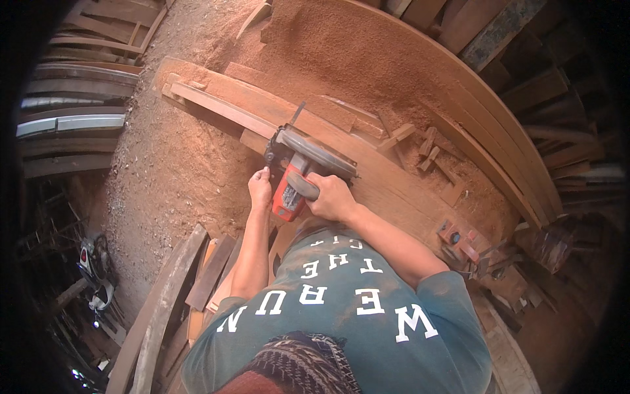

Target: The person smooths a wooden plank with a hand plane, then uses a circular saw to cut the plank into smaller pieces. They handle the cut pieces, stacking them and fitting them into a curved wooden structure.

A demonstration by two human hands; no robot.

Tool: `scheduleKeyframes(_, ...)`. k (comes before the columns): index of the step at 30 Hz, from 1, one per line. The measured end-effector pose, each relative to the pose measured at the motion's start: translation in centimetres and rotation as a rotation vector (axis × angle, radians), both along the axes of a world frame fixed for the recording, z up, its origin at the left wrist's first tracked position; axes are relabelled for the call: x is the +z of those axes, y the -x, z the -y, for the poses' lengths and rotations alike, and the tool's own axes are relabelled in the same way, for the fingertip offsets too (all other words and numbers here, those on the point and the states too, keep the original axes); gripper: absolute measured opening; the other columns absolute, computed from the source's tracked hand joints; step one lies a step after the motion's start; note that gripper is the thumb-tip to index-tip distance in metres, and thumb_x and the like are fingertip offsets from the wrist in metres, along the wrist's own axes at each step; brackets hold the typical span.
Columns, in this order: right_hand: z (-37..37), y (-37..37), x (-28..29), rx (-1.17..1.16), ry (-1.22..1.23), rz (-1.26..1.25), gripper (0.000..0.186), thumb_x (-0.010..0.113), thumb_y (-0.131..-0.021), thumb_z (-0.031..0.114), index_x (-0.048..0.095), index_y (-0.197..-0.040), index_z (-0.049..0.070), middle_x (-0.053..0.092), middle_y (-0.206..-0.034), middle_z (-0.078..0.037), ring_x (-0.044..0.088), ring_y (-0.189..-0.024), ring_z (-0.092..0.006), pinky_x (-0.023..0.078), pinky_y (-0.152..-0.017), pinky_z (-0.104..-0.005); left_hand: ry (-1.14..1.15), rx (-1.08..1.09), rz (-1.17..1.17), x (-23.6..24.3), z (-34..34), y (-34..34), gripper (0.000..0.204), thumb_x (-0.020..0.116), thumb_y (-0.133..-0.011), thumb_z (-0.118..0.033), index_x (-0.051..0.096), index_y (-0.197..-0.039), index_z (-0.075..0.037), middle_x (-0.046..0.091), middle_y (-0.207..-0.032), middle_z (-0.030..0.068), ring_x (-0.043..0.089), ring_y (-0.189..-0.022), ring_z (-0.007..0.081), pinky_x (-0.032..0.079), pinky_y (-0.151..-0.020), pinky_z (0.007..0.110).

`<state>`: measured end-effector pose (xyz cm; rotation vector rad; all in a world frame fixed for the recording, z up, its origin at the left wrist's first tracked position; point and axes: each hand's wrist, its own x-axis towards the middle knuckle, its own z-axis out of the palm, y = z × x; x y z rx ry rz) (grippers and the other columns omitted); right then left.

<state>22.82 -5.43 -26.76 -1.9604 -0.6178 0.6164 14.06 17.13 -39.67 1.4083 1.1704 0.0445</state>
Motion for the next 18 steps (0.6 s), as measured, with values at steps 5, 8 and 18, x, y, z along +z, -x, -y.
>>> scheduleKeyframes(5,-0.6,-0.3,0.3,-0.001,0.007,-0.006,0.028,0.075,-0.075,0.013,0.069,-0.102,0.008,0.070,-0.084,-0.024,0.069,-0.083,-0.0450,0.056,-0.074,-0.0509,-0.019,-0.023,-0.008,-0.9,-1.1,0.1,0.028,0.064,-0.104,-0.027,0.071,-0.097,0.000,0.068,-0.085,0.0014,0.055,-0.077,0.0099,0.045,-0.073,0.029)
scheduleKeyframes(8,-0.9,-0.3,0.2,-0.004,0.026,-0.010,0.028,0.075,-0.075,0.015,0.069,-0.102,0.008,0.071,-0.084,-0.024,0.069,-0.083,-0.0448,0.056,-0.075,-0.0512,-0.023,-0.018,0.014,-1.5,-1.4,0.1,0.029,0.065,-0.104,-0.028,0.072,-0.097,-0.001,0.069,-0.085,0.0015,0.055,-0.077,0.0100,0.046,-0.074,0.029)
scheduleKeyframes(18,-2.1,-0.6,-0.4,0.000,0.036,-0.010,0.036,0.078,-0.072,0.019,0.070,-0.105,0.008,0.072,-0.086,-0.023,0.070,-0.086,-0.0443,0.057,-0.076,-0.0518,0.045,-0.006,0.078,-2.9,-3.7,0.2,0.029,0.064,-0.105,-0.026,0.072,-0.094,-0.001,0.069,-0.084,0.0006,0.058,-0.078,0.0101,0.046,-0.075,0.028)
